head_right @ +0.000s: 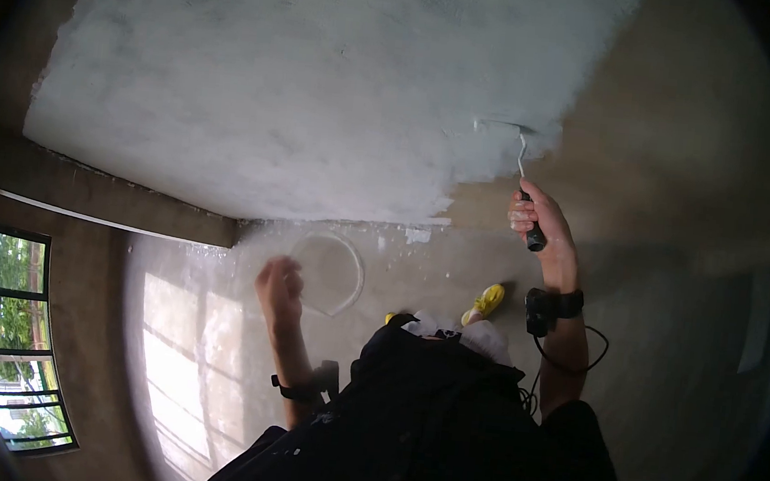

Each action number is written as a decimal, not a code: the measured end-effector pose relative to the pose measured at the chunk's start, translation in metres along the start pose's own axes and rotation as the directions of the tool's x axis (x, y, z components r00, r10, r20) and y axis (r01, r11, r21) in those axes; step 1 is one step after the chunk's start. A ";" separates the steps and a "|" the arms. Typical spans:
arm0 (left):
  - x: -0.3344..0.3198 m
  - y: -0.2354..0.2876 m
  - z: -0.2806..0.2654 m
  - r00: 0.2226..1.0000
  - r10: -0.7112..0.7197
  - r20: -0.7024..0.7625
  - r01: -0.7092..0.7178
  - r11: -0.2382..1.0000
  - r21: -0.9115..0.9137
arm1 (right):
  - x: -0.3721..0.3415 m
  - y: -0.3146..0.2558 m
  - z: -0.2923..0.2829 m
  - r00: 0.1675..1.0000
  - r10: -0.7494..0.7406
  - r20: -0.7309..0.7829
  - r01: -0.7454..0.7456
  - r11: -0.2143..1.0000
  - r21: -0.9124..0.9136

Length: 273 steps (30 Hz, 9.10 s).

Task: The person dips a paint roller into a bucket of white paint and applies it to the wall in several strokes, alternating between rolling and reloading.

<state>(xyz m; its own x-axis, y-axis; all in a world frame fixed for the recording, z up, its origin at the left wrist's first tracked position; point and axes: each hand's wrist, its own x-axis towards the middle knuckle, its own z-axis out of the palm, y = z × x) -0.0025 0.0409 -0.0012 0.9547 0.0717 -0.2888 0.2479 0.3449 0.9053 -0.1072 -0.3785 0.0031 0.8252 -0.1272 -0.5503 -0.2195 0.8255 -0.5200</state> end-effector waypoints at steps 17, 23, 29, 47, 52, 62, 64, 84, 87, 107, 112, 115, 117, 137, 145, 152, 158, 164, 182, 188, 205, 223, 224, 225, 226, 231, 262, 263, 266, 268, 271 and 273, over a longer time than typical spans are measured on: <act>-0.051 0.005 -0.029 0.980 0.102 -0.168 -0.112 0.992 -0.051 | 0.163 0.051 -0.126 0.984 0.173 0.041 -0.178 0.956 0.233; -0.034 0.004 -0.027 0.985 0.064 -0.163 -0.070 0.997 -0.026 | 0.081 0.011 -0.082 0.987 0.161 -0.021 -0.152 0.962 0.226; -0.013 0.002 -0.012 0.997 0.008 -0.073 -0.007 1.000 0.017 | -0.007 -0.031 -0.038 0.999 0.030 0.041 -0.037 0.983 0.178; -0.006 -0.012 0.014 0.998 -0.035 0.059 0.033 0.999 0.032 | -0.060 0.000 -0.031 0.497 -0.801 0.333 -0.006 -0.387 -0.922; -0.012 -0.012 0.007 0.998 -0.048 0.047 0.046 0.998 0.040 | -0.056 -0.026 -0.038 0.409 -0.665 0.624 -0.092 -0.711 -0.697; -0.018 -0.009 -0.005 0.999 -0.030 -0.026 0.030 1.000 -0.007 | -0.031 -0.083 -0.069 0.333 -0.538 0.775 -0.158 -0.842 -0.516; -0.020 -0.006 -0.004 0.999 -0.027 -0.021 0.027 1.000 -0.008 | -0.029 -0.087 -0.069 0.331 -0.528 0.782 -0.138 -0.847 -0.514; -0.033 -0.005 0.001 1.000 -0.029 0.004 0.029 0.999 -0.031 | -0.024 -0.099 -0.065 0.274 -0.707 0.652 -0.074 -0.691 -0.719; -0.034 -0.005 0.001 1.000 -0.022 0.013 0.022 0.999 -0.039 | -0.022 -0.096 -0.067 0.312 -0.704 0.639 -0.045 -0.682 -0.730; -0.037 -0.004 -0.008 1.000 -0.030 0.000 0.030 0.999 -0.027 | -0.017 -0.092 -0.063 0.223 -0.808 0.544 0.112 -0.534 -0.838; -0.037 -0.002 -0.006 0.999 -0.033 -0.006 0.033 0.999 -0.023 | -0.020 -0.086 -0.060 0.233 -0.850 0.473 0.030 -0.480 -0.877; -0.037 0.000 -0.004 1.000 -0.024 -0.001 0.024 0.999 -0.039 | -0.028 -0.080 -0.057 0.228 -0.852 0.472 0.160 -0.446 -0.881; -0.037 0.001 -0.003 0.999 -0.035 -0.003 0.035 0.999 -0.023 | -0.028 -0.079 -0.058 0.218 -0.868 0.446 0.202 -0.407 -0.891; -0.037 0.001 -0.001 0.999 -0.046 0.017 0.047 0.999 -0.024 | -0.031 -0.075 -0.034 0.263 -0.927 0.268 0.222 -0.213 -0.952; -0.041 0.005 -0.001 0.999 -0.027 0.030 0.028 0.999 -0.028 | -0.032 -0.075 -0.034 0.281 -0.916 0.286 0.233 -0.224 -0.946; -0.041 0.003 -0.002 0.998 -0.033 0.044 0.034 0.999 -0.007 | -0.037 -0.071 -0.032 0.287 -0.919 0.269 0.280 -0.188 -0.941; -0.039 0.000 -0.004 0.998 -0.040 0.051 0.039 0.999 0.019 | -0.052 -0.068 -0.018 0.281 -0.913 0.297 0.322 -0.202 -0.925; -0.043 -0.001 -0.002 0.997 -0.053 0.048 0.054 0.998 -0.029 | -0.059 -0.070 -0.007 0.232 -0.908 0.349 0.275 -0.283 -0.919; -0.045 -0.005 -0.011 0.998 -0.058 0.013 0.059 0.998 -0.025 | -0.019 -0.116 -0.037 0.093 -0.780 0.619 -0.011 -0.623 -0.782; -0.042 -0.005 -0.014 0.998 -0.060 0.006 0.060 0.997 -0.038 | -0.022 -0.107 -0.032 0.119 -0.813 0.570 0.028 -0.572 -0.820; -0.034 -0.007 -0.004 0.994 -0.098 0.042 0.098 0.995 0.019 | -0.095 -0.079 0.067 0.593 -0.780 0.200 0.703 0.379 -0.602; -0.025 -0.005 0.013 0.991 -0.090 0.099 0.089 0.996 0.021 | 0.051 0.049 -0.149 0.591 -0.794 -0.147 0.184 0.310 -0.933; -0.025 -0.005 0.013 0.991 -0.086 0.099 0.084 0.996 0.020 | 0.054 0.054 -0.159 0.642 -0.734 -0.221 0.117 0.379 -0.918; -0.025 -0.004 0.013 0.992 -0.082 0.099 0.080 0.997 0.019 | 0.056 0.059 -0.169 0.643 -0.733 -0.221 0.117 0.380 -0.918; -0.026 -0.005 0.012 0.992 -0.081 0.098 0.079 0.997 0.020 | 0.061 0.066 -0.185 0.641 -0.742 -0.199 0.093 0.332 -0.939; -0.030 -0.005 0.009 0.996 -0.073 0.052 0.072 0.997 0.017 | 0.079 0.081 -0.213 0.748 -0.555 -0.363 -0.001 0.547 -0.837; -0.036 -0.007 0.003 0.998 -0.043 0.042 0.043 0.999 0.002 | 0.005 -0.008 0.000 0.428 -0.900 0.079 0.337 0.078 -0.938; -0.035 -0.007 0.002 0.998 -0.047 0.033 0.047 0.999 -0.001 | 0.013 0.002 -0.012 0.419 -0.906 0.056 0.311 0.086 -0.946; -0.034 -0.007 0.000 0.999 -0.051 0.012 0.052 0.999 -0.007 | 0.031 0.027 -0.047 0.477 -0.878 -0.034 0.227 0.160 -0.961; -0.036 -0.006 -0.001 0.999 -0.047 0.002 0.047 0.999 -0.012 | 0.041 0.041 -0.069 0.476 -0.878 -0.041 0.215 0.162 -0.963; -0.038 -0.004 -0.003 0.999 -0.038 -0.011 0.038 0.999 -0.009 | 0.051 0.053 -0.097 0.482 -0.874 -0.060 0.171 0.161 -0.972; -0.039 -0.002 -0.005 0.999 -0.046 -0.027 0.046 0.999 -0.009 | 0.055 0.061 -0.112 0.490 -0.869 -0.068 0.141 0.156 -0.978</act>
<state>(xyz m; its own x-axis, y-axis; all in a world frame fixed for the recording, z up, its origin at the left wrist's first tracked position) -0.0411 0.0421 0.0071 0.9373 0.0812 -0.3389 0.2903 0.3561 0.8882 -0.1334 -0.3968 -0.1323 0.5599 -0.8170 0.1381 -0.4266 -0.4271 -0.7972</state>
